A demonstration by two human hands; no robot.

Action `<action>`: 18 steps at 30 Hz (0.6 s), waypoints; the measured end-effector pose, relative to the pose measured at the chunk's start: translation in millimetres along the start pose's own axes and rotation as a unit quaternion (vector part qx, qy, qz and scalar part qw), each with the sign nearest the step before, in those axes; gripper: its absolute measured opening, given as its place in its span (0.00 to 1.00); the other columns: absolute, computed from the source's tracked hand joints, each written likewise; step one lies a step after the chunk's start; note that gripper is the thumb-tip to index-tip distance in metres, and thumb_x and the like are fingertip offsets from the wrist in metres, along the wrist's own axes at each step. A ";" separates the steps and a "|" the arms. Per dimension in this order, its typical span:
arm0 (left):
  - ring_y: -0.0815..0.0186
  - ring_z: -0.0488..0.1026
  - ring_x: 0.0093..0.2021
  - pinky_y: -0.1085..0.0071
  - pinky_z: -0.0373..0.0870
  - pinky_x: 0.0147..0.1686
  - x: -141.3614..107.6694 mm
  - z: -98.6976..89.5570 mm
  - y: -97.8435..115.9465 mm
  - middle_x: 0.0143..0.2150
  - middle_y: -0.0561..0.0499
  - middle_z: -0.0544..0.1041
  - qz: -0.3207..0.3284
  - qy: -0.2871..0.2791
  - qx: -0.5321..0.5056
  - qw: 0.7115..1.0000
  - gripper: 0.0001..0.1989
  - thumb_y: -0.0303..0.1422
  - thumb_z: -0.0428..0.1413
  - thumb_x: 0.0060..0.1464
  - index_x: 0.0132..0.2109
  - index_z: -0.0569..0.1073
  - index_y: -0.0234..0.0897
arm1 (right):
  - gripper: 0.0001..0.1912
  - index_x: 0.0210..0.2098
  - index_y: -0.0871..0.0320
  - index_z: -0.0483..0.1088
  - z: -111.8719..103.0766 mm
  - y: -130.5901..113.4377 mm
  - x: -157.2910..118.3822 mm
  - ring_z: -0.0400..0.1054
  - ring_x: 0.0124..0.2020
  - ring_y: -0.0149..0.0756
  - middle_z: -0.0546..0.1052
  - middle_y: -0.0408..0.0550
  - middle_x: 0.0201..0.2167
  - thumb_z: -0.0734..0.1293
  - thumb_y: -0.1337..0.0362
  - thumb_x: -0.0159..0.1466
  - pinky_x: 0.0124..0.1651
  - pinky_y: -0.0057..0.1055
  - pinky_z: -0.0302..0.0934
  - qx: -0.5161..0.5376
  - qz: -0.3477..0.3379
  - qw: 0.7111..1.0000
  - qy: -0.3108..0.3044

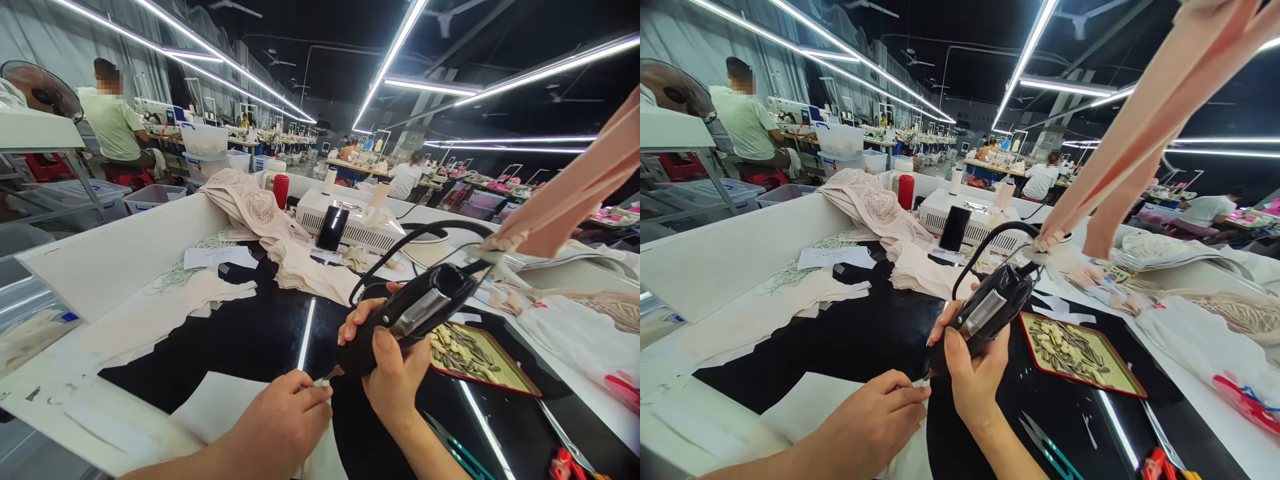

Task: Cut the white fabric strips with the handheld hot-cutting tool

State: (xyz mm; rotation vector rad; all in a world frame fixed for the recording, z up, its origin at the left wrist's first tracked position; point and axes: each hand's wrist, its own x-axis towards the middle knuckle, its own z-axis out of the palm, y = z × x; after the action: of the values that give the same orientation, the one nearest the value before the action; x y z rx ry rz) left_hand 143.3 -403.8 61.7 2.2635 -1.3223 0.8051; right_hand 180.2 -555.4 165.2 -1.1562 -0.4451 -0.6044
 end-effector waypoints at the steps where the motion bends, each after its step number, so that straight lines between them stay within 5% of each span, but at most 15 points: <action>1: 0.67 0.78 0.42 0.69 0.76 0.43 -0.6 0.5 -1.0 0.50 0.48 0.81 -0.004 0.001 -0.004 1.000 0.08 0.21 0.51 0.70 0.39 0.69 0.34 | 0.18 0.53 0.49 0.68 -1.1 -1.1 0.3 0.72 0.26 0.31 0.75 0.40 0.34 0.74 0.58 0.68 0.27 0.30 0.72 -0.005 0.001 1.000 0.002; 6: 0.64 0.76 0.43 0.67 0.75 0.38 3.4 -16.3 -7.2 0.51 0.55 0.82 -0.063 -0.008 -0.036 0.997 0.05 0.24 0.57 0.67 0.43 0.72 0.38 | 0.21 0.56 0.49 0.67 -9.2 -11.3 1.2 0.72 0.28 0.32 0.76 0.41 0.34 0.75 0.59 0.68 0.30 0.31 0.73 -0.034 0.017 0.999 0.024; 18: 0.60 0.76 0.59 0.62 0.77 0.55 7.2 -59.2 -32.2 0.61 0.54 0.79 -0.094 -0.073 0.001 0.993 0.13 0.29 0.55 0.73 0.61 0.74 0.42 | 0.21 0.57 0.50 0.67 -29.5 -30.2 -18.0 0.73 0.27 0.34 0.75 0.43 0.34 0.74 0.58 0.68 0.30 0.34 0.74 -0.063 0.019 0.997 0.029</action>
State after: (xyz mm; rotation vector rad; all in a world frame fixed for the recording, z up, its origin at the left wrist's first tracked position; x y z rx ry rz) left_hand 157.9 -358.1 109.6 2.4433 -1.1458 0.5874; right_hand 147.5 -587.6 165.4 -1.2601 -0.3382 -0.6381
